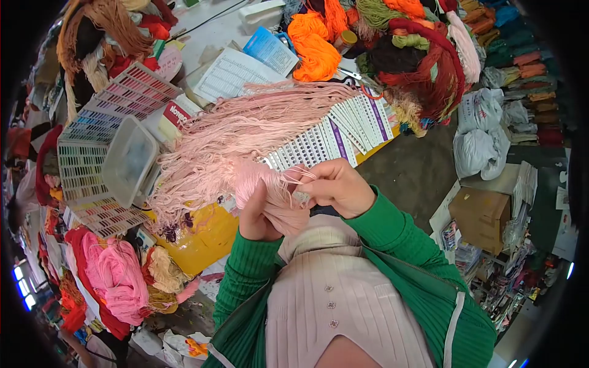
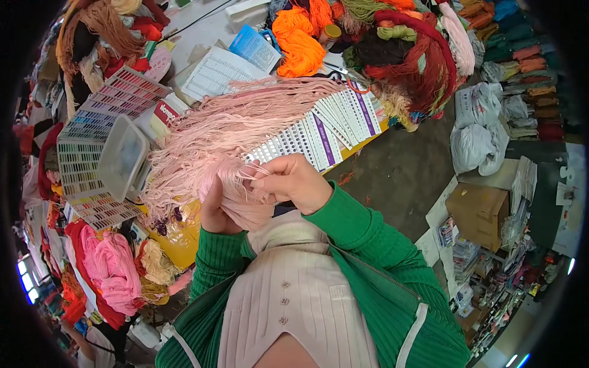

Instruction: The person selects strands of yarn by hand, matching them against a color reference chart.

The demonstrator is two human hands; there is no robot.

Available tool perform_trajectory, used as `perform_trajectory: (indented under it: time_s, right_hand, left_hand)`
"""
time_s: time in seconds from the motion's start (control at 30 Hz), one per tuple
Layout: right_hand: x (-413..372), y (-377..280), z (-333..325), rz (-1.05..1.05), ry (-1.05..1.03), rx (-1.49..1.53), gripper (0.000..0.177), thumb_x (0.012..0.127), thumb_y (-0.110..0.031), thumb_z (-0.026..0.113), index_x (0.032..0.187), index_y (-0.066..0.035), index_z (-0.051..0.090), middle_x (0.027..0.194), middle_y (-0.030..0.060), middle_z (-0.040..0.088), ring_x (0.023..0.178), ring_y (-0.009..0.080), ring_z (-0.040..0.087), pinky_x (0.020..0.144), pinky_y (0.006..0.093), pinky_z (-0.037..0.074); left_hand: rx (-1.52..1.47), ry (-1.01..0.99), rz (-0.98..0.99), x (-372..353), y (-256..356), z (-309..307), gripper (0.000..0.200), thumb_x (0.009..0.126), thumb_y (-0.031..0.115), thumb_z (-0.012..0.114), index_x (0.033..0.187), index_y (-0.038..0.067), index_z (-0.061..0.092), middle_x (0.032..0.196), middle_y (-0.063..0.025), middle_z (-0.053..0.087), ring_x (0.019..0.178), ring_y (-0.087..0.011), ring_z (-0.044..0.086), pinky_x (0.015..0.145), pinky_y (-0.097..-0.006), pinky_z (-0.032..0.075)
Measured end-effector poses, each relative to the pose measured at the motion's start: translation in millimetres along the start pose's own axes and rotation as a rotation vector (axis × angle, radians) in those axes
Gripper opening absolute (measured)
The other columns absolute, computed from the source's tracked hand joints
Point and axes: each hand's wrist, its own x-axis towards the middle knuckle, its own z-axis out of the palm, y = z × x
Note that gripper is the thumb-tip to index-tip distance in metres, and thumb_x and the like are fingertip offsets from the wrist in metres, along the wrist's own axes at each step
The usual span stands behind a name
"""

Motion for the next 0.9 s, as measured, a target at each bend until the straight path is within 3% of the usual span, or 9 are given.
perform_trajectory:
  time_s: [0.07, 0.1, 0.17, 0.27, 0.47, 0.7, 0.8, 0.87, 0.9]
  right_hand:
    - [2, 3, -4, -0.032, -0.052, 0.228, 0.010, 0.075, -0.005, 0.052, 0.082, 0.001, 0.055, 0.065, 0.0018, 0.052, 0.047, 0.0018, 0.036, 0.042, 0.0162, 0.035]
    - [3, 2, -6, -0.031, -0.051, 0.228, 0.010, 0.075, -0.005, 0.052, 0.082, 0.001, 0.055, 0.065, 0.0018, 0.052, 0.047, 0.0018, 0.036, 0.042, 0.0162, 0.035]
    - [4, 1, -10, 0.053, -0.123, 0.436, 0.011, 0.077, -0.008, 0.050, 0.074, 0.001, 0.055, 0.054, -0.0027, 0.042, 0.043, 0.0023, 0.032, 0.037, 0.0161, 0.023]
    - [2, -6, 2, 0.064, 0.037, 0.305, 0.013, 0.078, -0.011, 0.049, 0.071, -0.001, 0.054, 0.052, -0.0036, 0.040, 0.042, 0.0018, 0.030, 0.036, 0.0170, 0.020]
    - [8, -3, 16, 0.013, 0.058, -0.038, 0.008, 0.076, -0.007, 0.052, 0.069, -0.003, 0.053, 0.048, -0.0063, 0.034, 0.038, 0.0011, 0.024, 0.035, 0.0172, 0.018]
    - [9, -3, 14, 0.003, 0.092, 0.108, 0.005, 0.073, -0.004, 0.053, 0.068, -0.002, 0.054, 0.049, -0.0049, 0.039, 0.040, 0.0013, 0.029, 0.036, 0.0174, 0.021]
    - [11, 6, 9, -0.105, 0.081, 0.103, 0.006, 0.072, -0.003, 0.053, 0.066, 0.000, 0.054, 0.058, 0.0003, 0.049, 0.043, 0.0031, 0.039, 0.038, 0.0168, 0.027]
    - [12, 8, 12, -0.328, 0.172, 0.077, 0.005, 0.072, 0.000, 0.051, 0.068, 0.002, 0.052, 0.066, 0.0013, 0.049, 0.045, 0.0040, 0.041, 0.040, 0.0177, 0.030]
    - [13, 8, 10, -0.329, 0.171, 0.083, 0.005, 0.072, 0.000, 0.051, 0.068, 0.002, 0.052, 0.066, 0.0013, 0.049, 0.045, 0.0040, 0.041, 0.040, 0.0177, 0.030]
  left_hand:
    - [-0.100, -0.162, 0.039, 1, 1, -2, 0.052, 0.083, 0.038, 0.029, 0.112, -0.004, 0.037, 0.114, -0.0132, 0.040, 0.107, -0.0227, 0.037, 0.090, -0.0369, 0.029]
    - [-0.101, -0.162, 0.039, 1, 1, -3, 0.052, 0.083, 0.038, 0.029, 0.112, -0.004, 0.037, 0.114, -0.0132, 0.040, 0.107, -0.0227, 0.037, 0.090, -0.0369, 0.029]
    - [-0.013, -0.069, 0.059, -1, -1, -5, 0.052, 0.082, 0.037, 0.031, 0.114, -0.004, 0.035, 0.116, -0.0131, 0.039, 0.110, -0.0228, 0.035, 0.091, -0.0377, 0.028]
    - [0.005, -0.058, 0.094, 1, -4, -5, 0.053, 0.083, 0.036, 0.031, 0.117, -0.004, 0.031, 0.116, -0.0128, 0.039, 0.108, -0.0227, 0.036, 0.091, -0.0378, 0.028]
    - [0.148, -0.070, 0.053, 3, -4, -2, 0.053, 0.083, 0.033, 0.035, 0.120, -0.004, 0.025, 0.115, -0.0127, 0.039, 0.106, -0.0208, 0.038, 0.090, -0.0344, 0.029]
    - [0.041, -0.082, 0.093, 5, -3, 5, 0.053, 0.082, 0.028, 0.038, 0.120, -0.005, 0.023, 0.114, -0.0141, 0.038, 0.103, -0.0198, 0.040, 0.089, -0.0323, 0.030]
    - [-0.051, -0.088, 0.070, 11, -3, 6, 0.052, 0.081, 0.026, 0.040, 0.120, -0.005, 0.025, 0.114, -0.0138, 0.039, 0.102, -0.0204, 0.041, 0.089, -0.0327, 0.030]
    - [0.222, 0.029, 0.095, 16, -3, 5, 0.048, 0.080, 0.025, 0.042, 0.117, -0.004, 0.030, 0.112, -0.0128, 0.041, 0.102, -0.0217, 0.041, 0.089, -0.0336, 0.030]
    - [0.257, 0.025, 0.134, 21, -4, -1, 0.041, 0.079, 0.022, 0.044, 0.109, -0.004, 0.037, 0.108, -0.0126, 0.043, 0.101, -0.0219, 0.042, 0.087, -0.0337, 0.032]
